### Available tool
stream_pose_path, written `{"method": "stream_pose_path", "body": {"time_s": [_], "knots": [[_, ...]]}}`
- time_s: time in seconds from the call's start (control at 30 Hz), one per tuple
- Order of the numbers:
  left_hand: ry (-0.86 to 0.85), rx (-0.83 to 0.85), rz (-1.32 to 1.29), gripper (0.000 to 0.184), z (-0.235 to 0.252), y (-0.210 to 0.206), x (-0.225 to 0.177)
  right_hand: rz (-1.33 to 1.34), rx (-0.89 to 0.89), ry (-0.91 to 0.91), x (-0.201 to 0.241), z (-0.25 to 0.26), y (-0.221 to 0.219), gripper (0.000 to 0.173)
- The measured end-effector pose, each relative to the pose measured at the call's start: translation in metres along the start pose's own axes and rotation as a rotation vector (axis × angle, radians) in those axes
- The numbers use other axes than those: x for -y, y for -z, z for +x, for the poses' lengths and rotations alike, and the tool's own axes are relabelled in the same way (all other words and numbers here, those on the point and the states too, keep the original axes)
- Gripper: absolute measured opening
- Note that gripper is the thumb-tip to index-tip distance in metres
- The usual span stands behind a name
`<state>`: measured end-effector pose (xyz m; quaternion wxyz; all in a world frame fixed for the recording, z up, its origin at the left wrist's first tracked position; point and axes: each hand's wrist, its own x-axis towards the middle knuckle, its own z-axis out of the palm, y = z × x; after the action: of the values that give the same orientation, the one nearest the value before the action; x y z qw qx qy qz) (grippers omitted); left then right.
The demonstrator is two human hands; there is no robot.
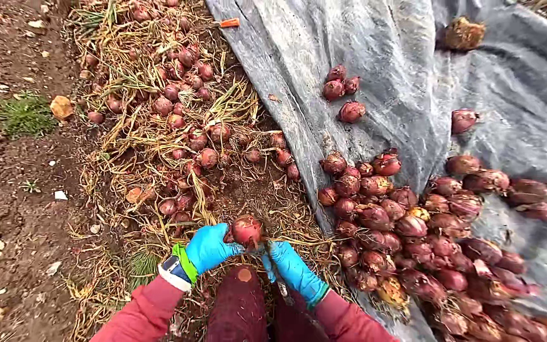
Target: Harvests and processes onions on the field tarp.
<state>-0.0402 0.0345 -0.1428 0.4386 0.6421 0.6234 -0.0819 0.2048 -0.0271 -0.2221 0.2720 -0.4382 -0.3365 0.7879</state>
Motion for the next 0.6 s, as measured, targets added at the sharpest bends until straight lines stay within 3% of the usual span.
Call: {"method": "stream_pose_path", "body": {"time_s": [0.1,0.17,0.23,0.33,0.4,0.47,0.5,0.6], "knots": [[-0.143,0.203,-0.083,0.059,-0.031,0.005,-0.023,-0.053,-0.095,0.156,0.019,-0.023,-0.018,0.087],[-0.191,0.333,-0.245,0.052,-0.046,0.008,-0.028,-0.209,-0.151,0.213,0.029,-0.042,-0.024,0.092],[-0.222,0.353,-0.170,0.050,-0.058,0.011,-0.028,-0.424,-0.172,0.183,0.032,-0.058,-0.023,0.087],[-0.122,0.087,0.248,0.059,-0.079,0.011,-0.044,-0.444,-0.173,0.129,0.032,-0.092,-0.020,0.081],[-0.104,-0.139,0.155,0.057,-0.091,0.005,-0.050,-0.336,-0.240,0.162,0.025,-0.118,-0.024,0.081],[-0.174,-0.237,0.015,0.046,-0.109,-0.012,-0.062,-0.351,-0.244,0.110,0.011,-0.141,-0.022,0.081],[-0.210,-0.196,0.037,0.043,-0.121,-0.021,-0.076,-0.420,-0.198,0.082,0.006,-0.151,-0.021,0.083],[-0.289,0.140,0.328,0.046,-0.143,-0.057,-0.125,-0.537,-0.154,0.114,0.002,-0.179,-0.021,0.087]]}}
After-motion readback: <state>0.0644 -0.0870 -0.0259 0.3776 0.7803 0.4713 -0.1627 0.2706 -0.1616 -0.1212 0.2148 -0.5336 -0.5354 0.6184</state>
